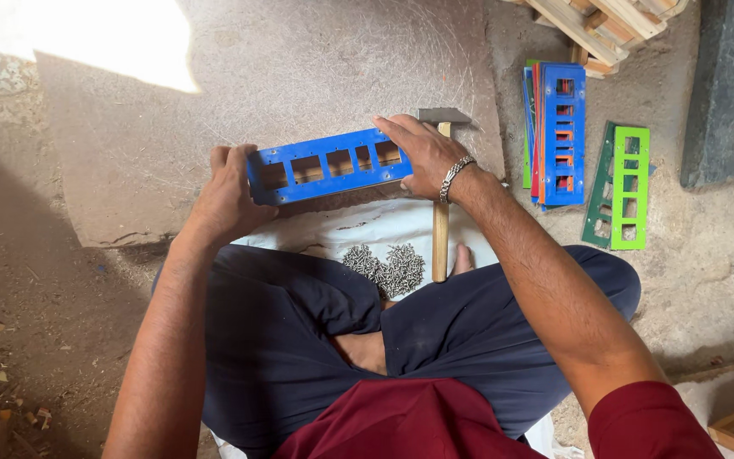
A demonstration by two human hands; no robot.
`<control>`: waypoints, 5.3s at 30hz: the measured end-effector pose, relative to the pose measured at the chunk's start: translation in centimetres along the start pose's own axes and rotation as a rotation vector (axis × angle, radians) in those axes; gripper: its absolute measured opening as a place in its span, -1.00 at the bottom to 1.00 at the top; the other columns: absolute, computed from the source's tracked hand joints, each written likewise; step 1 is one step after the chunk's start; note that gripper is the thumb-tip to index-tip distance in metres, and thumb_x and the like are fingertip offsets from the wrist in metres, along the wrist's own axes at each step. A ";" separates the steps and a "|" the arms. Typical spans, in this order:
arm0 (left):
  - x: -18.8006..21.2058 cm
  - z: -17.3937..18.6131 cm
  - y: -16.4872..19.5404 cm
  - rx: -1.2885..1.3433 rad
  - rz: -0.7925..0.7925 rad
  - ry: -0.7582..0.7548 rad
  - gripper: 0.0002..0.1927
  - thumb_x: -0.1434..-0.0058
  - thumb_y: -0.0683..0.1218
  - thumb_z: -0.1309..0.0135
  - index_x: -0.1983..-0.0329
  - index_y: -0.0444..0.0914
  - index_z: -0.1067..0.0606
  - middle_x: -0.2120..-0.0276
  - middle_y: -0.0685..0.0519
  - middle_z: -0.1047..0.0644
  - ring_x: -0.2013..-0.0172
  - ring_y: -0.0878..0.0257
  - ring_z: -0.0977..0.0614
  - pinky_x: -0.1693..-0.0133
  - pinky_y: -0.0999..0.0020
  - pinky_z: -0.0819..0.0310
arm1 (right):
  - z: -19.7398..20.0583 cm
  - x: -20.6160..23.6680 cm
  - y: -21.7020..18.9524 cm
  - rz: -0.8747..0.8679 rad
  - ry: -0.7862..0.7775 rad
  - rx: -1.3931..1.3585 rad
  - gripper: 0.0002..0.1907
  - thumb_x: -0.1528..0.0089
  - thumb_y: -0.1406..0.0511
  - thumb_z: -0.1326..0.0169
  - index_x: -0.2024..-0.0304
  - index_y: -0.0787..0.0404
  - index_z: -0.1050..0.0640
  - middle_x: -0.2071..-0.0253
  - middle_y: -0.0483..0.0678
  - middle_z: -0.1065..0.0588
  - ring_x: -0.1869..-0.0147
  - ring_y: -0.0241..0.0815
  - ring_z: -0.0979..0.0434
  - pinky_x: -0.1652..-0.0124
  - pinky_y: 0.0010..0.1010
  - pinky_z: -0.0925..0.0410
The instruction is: The person sits on the floor and assembles wooden frames by placing a blue plastic template over a wooden piece and hammering nails into it. The person repeatedly picks up nails, positions the template, and hammers the nails to secure the frame.
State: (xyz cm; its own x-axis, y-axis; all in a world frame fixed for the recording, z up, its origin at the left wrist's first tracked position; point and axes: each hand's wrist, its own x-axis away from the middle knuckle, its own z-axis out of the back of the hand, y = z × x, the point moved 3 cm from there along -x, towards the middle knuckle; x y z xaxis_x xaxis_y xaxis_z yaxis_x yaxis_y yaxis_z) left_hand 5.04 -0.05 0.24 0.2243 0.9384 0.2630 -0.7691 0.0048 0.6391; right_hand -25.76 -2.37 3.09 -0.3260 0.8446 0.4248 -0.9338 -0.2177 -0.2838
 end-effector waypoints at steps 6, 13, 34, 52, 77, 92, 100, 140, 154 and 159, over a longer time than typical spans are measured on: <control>0.2 0.1 -0.1 -0.039 -0.009 0.036 -0.21 -0.01 -0.12 -0.28 -0.34 -0.27 -0.28 -0.19 -0.22 -0.33 -0.07 -0.22 -0.56 -0.11 0.03 -0.52 | -0.3 -0.1 0.5 0.042 0.043 -0.035 0.12 0.03 0.41 -0.38 -0.48 -0.10 -0.09 -0.37 -0.08 -0.27 -0.43 -0.05 -0.31 -0.33 -0.25 -0.29; 0.2 0.5 0.7 -0.115 -0.017 0.015 0.35 0.35 -0.06 -0.55 -0.49 -0.30 -0.03 -0.25 -0.33 -0.21 -0.14 -0.29 -0.46 -0.04 0.00 -0.49 | 0.4 0.7 0.7 -0.024 0.058 -0.092 0.21 0.12 0.31 -0.50 -0.47 -0.12 -0.10 -0.45 -0.02 -0.08 -0.43 0.05 -0.23 -0.24 -0.16 -0.29; 8.4 -20.8 7.9 -0.246 -0.415 -0.139 -0.64 0.01 0.04 -0.27 0.25 -0.28 -0.54 0.22 -0.16 -0.51 0.10 -0.10 -0.53 0.05 0.02 -0.42 | -13.1 10.2 4.1 -0.346 0.643 -0.657 0.10 -0.03 0.20 -0.42 -0.47 0.31 -0.10 -0.37 0.33 -0.26 -0.43 0.22 -0.27 -0.29 -0.12 -0.26; 8.2 -21.8 8.8 -0.335 -0.456 -0.167 -0.82 -0.09 -0.03 -0.19 0.31 -0.22 -0.56 0.28 -0.05 -0.56 0.14 0.01 -0.58 0.06 0.07 -0.41 | -13.2 9.8 4.4 -0.536 0.472 -1.104 0.01 -0.04 0.16 -0.37 -0.41 0.33 -0.18 -0.02 0.16 -0.50 0.03 -0.13 -0.56 0.12 -0.33 -0.49; 8.5 -9.2 0.1 0.685 0.139 0.629 -0.84 -0.34 -0.28 -0.04 0.05 -0.39 -0.55 0.28 0.00 -0.59 0.41 0.39 -0.51 0.39 0.46 -0.40 | -10.5 7.4 4.1 -0.187 0.722 -0.784 -0.19 -0.18 0.14 -0.32 -0.36 0.37 -0.34 -0.26 0.23 -0.42 -0.20 0.02 -0.57 -0.12 -0.23 -0.46; 3.8 -3.1 -1.2 0.589 0.458 0.072 -0.44 -0.18 -0.22 0.07 -0.29 -0.37 -0.47 0.52 0.06 -0.54 0.60 0.41 -0.45 0.55 0.48 -0.35 | -10.5 2.3 3.8 -0.167 0.504 -0.608 -0.05 -0.10 0.03 -0.32 -0.34 0.48 -0.29 -0.27 0.28 -0.33 -0.40 0.17 -0.30 -0.34 -0.13 -0.21; 3.8 -2.9 -0.2 0.551 0.458 0.061 -0.47 -0.19 -0.23 0.06 -0.27 -0.34 -0.49 0.52 0.06 -0.54 0.59 0.40 -0.44 0.54 0.47 -0.33 | -10.5 2.2 3.6 -0.166 0.492 -0.579 -0.05 -0.11 0.04 -0.32 -0.34 0.48 -0.28 -0.29 0.28 -0.31 -0.41 0.16 -0.28 -0.34 -0.12 -0.21; -4.5 -8.2 12.4 0.245 -0.305 0.369 -0.84 -0.33 -0.19 -0.15 0.08 -0.31 -0.66 0.31 -0.12 -0.63 0.29 0.07 -0.67 0.19 0.25 -0.52 | -13.4 10.8 4.1 -0.549 0.662 -1.197 -0.16 -0.14 0.16 -0.32 -0.36 0.34 -0.28 -0.18 0.18 -0.35 -0.17 -0.11 -0.44 -0.05 -0.28 -0.47; -8.3 -10.5 11.1 0.230 -0.421 0.405 -0.90 -0.31 -0.22 -0.17 0.14 -0.28 -0.63 0.19 -0.06 -0.67 0.19 0.09 -0.73 0.12 0.26 -0.61 | -14.0 10.0 3.4 -0.631 0.551 -1.392 -0.18 -0.12 0.24 -0.32 -0.34 0.38 -0.27 0.02 0.06 -0.49 0.11 -0.28 -0.56 0.23 -0.46 -0.47; -8.4 -10.7 10.8 0.213 -0.412 0.373 -0.91 -0.33 -0.21 -0.17 0.14 -0.24 -0.64 0.19 0.00 -0.67 0.19 0.11 -0.73 0.14 0.27 -0.62 | -13.4 10.0 3.0 -0.629 0.546 -1.450 -0.27 -0.15 0.28 -0.30 -0.30 0.38 -0.33 0.10 0.01 -0.51 0.17 -0.32 -0.53 0.28 -0.49 -0.44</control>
State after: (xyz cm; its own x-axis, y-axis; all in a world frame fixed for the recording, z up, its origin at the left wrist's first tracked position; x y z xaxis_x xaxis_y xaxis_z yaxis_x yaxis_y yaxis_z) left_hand -11.57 -4.16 -2.81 0.2238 0.9321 -0.2849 -0.5176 0.3614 0.7756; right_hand -29.89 12.01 -5.03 0.3989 0.7465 0.5326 0.1113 0.5371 -0.8361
